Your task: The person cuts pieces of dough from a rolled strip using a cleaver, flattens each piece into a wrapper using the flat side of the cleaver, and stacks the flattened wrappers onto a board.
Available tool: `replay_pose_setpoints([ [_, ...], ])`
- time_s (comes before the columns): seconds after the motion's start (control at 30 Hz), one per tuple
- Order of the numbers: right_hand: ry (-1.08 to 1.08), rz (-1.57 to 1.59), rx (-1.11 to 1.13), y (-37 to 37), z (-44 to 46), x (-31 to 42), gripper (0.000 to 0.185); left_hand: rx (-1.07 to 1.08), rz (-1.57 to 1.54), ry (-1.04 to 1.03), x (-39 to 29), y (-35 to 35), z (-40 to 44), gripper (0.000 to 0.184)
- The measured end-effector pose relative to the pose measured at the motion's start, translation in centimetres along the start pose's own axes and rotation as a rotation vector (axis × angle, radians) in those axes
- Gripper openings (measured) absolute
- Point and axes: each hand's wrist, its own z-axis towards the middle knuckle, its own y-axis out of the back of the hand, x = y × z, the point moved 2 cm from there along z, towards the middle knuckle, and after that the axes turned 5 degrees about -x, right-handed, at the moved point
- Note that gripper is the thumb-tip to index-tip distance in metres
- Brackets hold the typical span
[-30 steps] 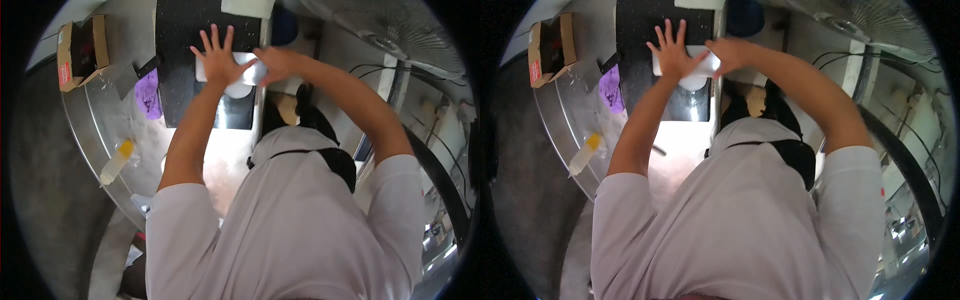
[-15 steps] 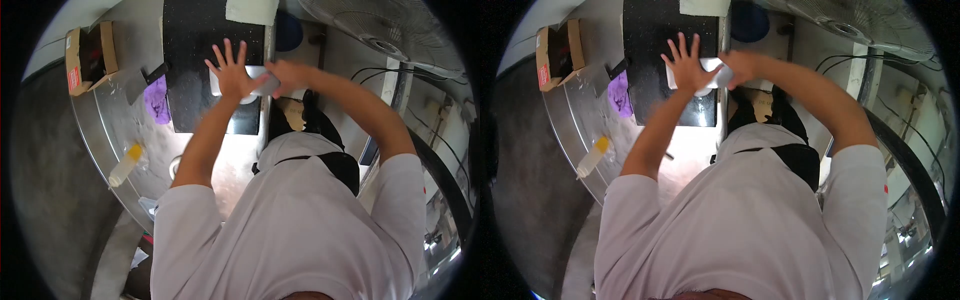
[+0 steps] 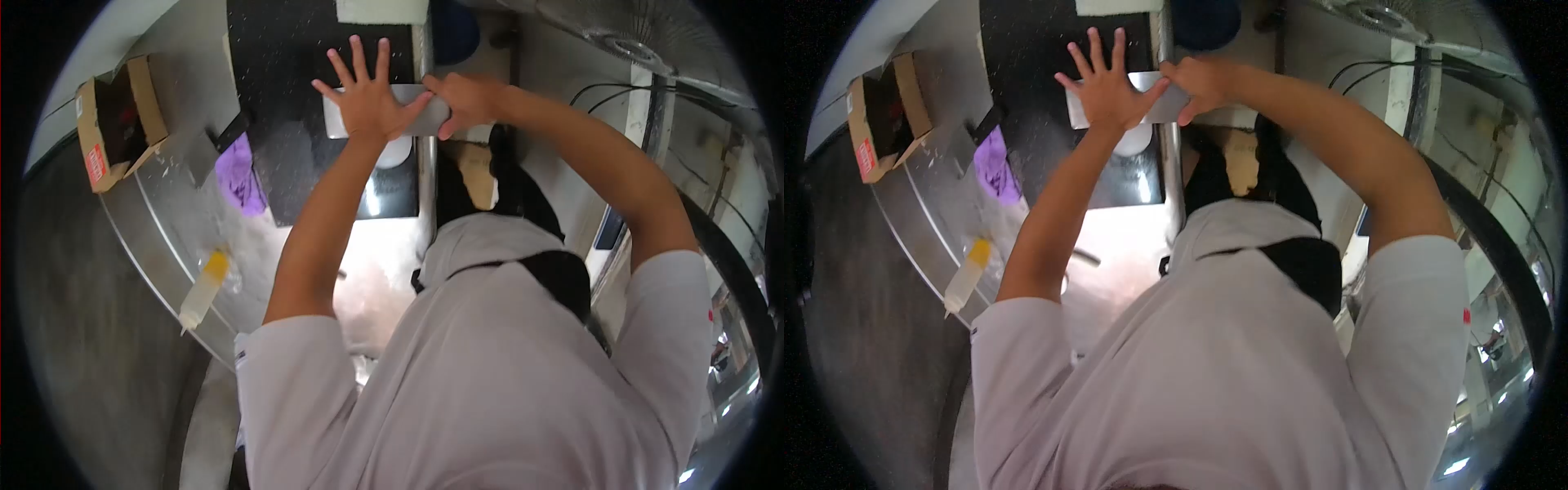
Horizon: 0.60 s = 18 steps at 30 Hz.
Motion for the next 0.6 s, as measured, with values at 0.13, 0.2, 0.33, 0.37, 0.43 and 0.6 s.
replay_pose_setpoints([
  [0.13, 0.156, 0.022, -0.085, 3.4, 2.7, -0.2, 0.084, -0.114, -0.018, 0.02, 1.5, 1.0, 2.0, 0.113],
  [0.2, 0.037, -0.119, -0.077, 4.6, 3.5, 1.0, 0.083, -0.152, -0.037, 0.006, 2.7, 0.6, 3.0, 0.11],
  [0.33, 0.008, 0.085, 0.066, -0.6, 0.7, 0.2, 0.086, -0.088, -0.037, -0.107, 1.0, 0.1, -1.4, 0.113],
  [0.37, 0.004, 0.091, 0.07, -1.3, 0.4, -0.2, 0.086, -0.081, -0.04, -0.108, 0.8, 0.0, -1.4, 0.113],
  [0.43, 0.009, 0.11, -0.067, -0.4, 0.4, -0.7, 0.088, -0.085, -0.065, -0.115, 0.5, -0.1, 0.3, 0.112],
  [0.6, 0.153, 0.088, -0.098, 4.2, 0.7, 1.9, 0.087, -0.027, 0.097, 0.032, -0.8, 3.5, 4.6, 0.114],
])
